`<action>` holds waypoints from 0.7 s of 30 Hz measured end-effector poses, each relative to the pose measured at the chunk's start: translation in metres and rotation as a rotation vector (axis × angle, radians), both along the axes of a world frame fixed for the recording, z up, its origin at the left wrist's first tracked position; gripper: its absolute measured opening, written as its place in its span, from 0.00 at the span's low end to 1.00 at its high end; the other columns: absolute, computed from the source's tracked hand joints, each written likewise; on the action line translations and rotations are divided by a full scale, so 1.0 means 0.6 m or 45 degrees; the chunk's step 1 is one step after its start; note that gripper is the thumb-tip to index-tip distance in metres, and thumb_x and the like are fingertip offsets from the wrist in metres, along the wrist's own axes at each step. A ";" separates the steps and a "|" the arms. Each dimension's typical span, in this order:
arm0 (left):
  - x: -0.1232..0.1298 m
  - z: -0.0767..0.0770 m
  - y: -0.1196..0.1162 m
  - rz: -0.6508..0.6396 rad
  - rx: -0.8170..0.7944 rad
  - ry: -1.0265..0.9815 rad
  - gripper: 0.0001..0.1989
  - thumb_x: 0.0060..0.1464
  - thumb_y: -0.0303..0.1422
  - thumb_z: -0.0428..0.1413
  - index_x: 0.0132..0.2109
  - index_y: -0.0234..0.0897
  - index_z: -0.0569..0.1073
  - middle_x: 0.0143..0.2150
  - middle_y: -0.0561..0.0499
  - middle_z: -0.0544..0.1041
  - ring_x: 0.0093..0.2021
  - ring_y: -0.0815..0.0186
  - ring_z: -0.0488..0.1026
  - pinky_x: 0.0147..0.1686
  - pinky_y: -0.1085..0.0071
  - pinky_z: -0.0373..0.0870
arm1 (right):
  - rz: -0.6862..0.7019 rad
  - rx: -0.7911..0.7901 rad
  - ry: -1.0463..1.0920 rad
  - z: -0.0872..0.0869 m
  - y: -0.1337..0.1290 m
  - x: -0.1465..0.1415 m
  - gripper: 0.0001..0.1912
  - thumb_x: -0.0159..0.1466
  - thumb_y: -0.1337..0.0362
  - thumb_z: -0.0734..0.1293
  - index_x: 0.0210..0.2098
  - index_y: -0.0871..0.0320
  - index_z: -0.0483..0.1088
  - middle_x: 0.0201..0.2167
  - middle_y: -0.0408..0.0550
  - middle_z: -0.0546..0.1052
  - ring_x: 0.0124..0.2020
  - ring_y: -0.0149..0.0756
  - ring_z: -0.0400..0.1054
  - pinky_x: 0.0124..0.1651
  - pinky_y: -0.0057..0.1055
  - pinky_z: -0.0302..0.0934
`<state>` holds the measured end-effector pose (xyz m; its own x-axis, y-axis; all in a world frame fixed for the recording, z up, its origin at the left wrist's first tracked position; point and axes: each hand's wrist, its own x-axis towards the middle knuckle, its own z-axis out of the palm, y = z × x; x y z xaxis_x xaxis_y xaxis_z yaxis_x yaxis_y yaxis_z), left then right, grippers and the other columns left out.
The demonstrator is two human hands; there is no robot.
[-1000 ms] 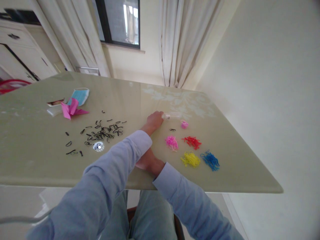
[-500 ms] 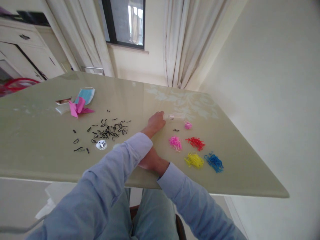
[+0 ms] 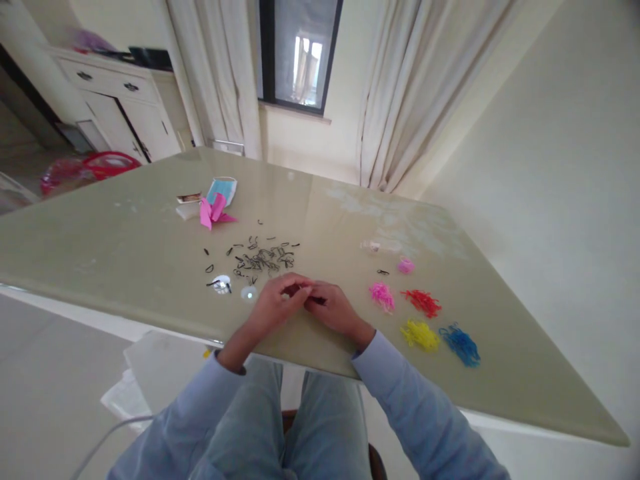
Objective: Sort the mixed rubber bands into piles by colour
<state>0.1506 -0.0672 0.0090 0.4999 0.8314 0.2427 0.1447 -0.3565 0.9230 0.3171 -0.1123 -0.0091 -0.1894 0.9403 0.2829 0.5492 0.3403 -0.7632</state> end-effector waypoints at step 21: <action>-0.050 -0.038 -0.004 0.113 -0.119 -0.088 0.09 0.54 0.33 0.55 0.38 0.38 0.79 0.32 0.51 0.80 0.31 0.67 0.74 0.32 0.73 0.70 | -0.500 -0.051 -0.712 0.015 0.124 -0.066 0.10 0.67 0.62 0.64 0.39 0.55 0.77 0.39 0.50 0.77 0.38 0.37 0.70 0.41 0.30 0.61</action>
<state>0.1204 -0.0695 -0.0140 0.4079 0.8923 0.1936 0.1065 -0.2571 0.9605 0.2773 -0.0379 -0.0003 0.0602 0.9769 0.2051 0.9415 0.0127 -0.3369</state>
